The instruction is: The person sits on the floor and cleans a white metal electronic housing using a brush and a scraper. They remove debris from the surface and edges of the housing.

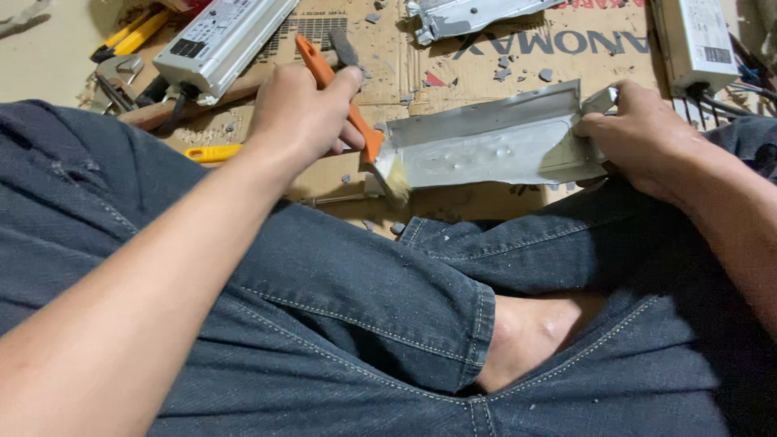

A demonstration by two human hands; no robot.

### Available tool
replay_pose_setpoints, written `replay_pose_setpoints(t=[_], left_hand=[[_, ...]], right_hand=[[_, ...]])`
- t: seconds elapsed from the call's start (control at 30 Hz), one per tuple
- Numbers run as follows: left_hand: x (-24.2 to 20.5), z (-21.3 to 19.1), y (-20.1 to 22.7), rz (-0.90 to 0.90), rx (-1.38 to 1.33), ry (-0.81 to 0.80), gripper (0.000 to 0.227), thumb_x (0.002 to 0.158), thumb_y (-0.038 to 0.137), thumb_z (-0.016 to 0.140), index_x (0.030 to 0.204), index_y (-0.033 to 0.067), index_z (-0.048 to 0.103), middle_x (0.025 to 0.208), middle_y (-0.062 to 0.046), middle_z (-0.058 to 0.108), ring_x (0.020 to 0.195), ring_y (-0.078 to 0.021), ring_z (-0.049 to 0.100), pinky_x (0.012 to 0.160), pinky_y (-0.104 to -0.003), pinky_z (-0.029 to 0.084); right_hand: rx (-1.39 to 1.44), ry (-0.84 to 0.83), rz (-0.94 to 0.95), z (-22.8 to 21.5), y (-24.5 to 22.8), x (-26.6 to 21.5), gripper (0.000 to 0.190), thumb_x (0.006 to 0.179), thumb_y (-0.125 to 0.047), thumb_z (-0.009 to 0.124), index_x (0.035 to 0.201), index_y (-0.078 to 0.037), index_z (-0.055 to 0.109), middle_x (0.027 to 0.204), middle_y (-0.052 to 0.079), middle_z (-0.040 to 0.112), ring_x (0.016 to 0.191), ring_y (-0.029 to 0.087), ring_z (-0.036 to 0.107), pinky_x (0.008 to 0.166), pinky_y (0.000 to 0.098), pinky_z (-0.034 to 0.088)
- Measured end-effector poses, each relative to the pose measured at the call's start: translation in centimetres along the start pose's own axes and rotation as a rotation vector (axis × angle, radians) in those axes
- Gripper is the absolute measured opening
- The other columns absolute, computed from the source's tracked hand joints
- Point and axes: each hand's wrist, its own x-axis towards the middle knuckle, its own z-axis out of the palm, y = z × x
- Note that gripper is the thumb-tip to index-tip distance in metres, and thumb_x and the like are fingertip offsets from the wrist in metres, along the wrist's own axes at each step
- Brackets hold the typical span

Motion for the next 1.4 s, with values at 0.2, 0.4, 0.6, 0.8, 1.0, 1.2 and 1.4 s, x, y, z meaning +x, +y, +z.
replay_pose_setpoints(t=[0.2, 0.4, 0.6, 0.8, 1.0, 1.2, 1.4], left_hand=[[0.6, 0.6, 0.0, 0.012, -0.314, 0.079, 0.026, 0.096, 0.023, 0.053, 0.083, 0.0066, 0.07, 0.072, -0.007, 0.078, 0.052, -0.0091, 0.068, 0.052, -0.017, 0.06], [4.1, 2.6, -3.0, 0.497, -0.057, 0.337, 0.016, 0.1, 0.02, 0.056, 0.091, 0.0165, 0.068, 0.073, 0.003, 0.071, 0.058, -0.0054, 0.064, 0.055, -0.016, 0.057], [3.9, 3.0, -2.3, 0.287, -0.051, 0.081, 0.028, 0.103, 0.037, 0.051, 0.09, 0.0169, 0.065, 0.086, 0.003, 0.074, 0.062, -0.0067, 0.064, 0.063, -0.023, 0.058], [2.7, -3.7, -0.7, 0.09, 0.142, 0.061, 0.055, 0.098, 0.042, 0.059, 0.146, 0.0168, 0.051, 0.133, -0.002, 0.063, 0.06, -0.0083, 0.054, 0.066, -0.031, 0.051], [3.8, -9.8, -1.8, -0.092, 0.626, 0.005, 0.041, 0.091, 0.049, 0.07, 0.116, 0.0179, 0.078, 0.099, -0.011, 0.076, 0.077, -0.027, 0.066, 0.069, -0.04, 0.048], [3.7, -6.5, -2.0, -0.004, 0.814, -0.437, 0.029, 0.097, 0.024, 0.06, 0.112, 0.0105, 0.08, 0.099, -0.008, 0.081, 0.085, -0.0164, 0.072, 0.085, -0.033, 0.055], [5.0, -2.4, -4.4, 0.058, 1.135, -0.831, 0.045, 0.088, 0.043, 0.067, 0.129, 0.0254, 0.073, 0.133, 0.006, 0.073, 0.118, -0.0181, 0.069, 0.104, -0.032, 0.051]], right_hand=[[0.035, -0.018, 0.037, -0.2, -0.6, -0.7, 0.05, 0.09, -0.03, 0.067, 0.13, -0.001, 0.058, 0.125, 0.028, 0.065, 0.107, 0.043, 0.062, 0.084, 0.053, 0.046], [0.165, 0.031, -0.001, 0.8, 0.5, -0.1, 0.038, 0.091, -0.027, 0.065, 0.115, 0.002, 0.061, 0.098, 0.02, 0.066, 0.081, 0.03, 0.057, 0.062, 0.0459, 0.041], [0.183, -0.042, 0.027, 0.5, 0.1, -0.1, 0.031, 0.093, -0.023, 0.064, 0.107, 0.004, 0.061, 0.086, 0.021, 0.065, 0.067, 0.03, 0.056, 0.051, 0.0456, 0.038], [0.539, -0.185, 0.086, 0.1, -1.1, -0.2, 0.02, 0.102, -0.006, 0.058, 0.117, 0.006, 0.052, 0.11, 0.022, 0.061, 0.093, 0.029, 0.062, 0.072, 0.0384, 0.054], [0.198, -0.073, 0.007, -0.8, -0.2, 2.7, 0.04, 0.094, -0.018, 0.073, 0.126, 0.004, 0.065, 0.118, 0.024, 0.07, 0.102, 0.035, 0.065, 0.089, 0.0446, 0.049], [0.214, 0.114, 0.084, -0.3, -0.3, 1.7, 0.051, 0.093, -0.031, 0.082, 0.124, 0.006, 0.063, 0.109, 0.02, 0.066, 0.097, 0.033, 0.058, 0.079, 0.051, 0.046], [0.152, 0.216, -0.247, 0.5, -0.6, 0.7, 0.043, 0.099, -0.021, 0.072, 0.135, 0.001, 0.06, 0.134, 0.03, 0.059, 0.118, 0.043, 0.058, 0.097, 0.0587, 0.045]])
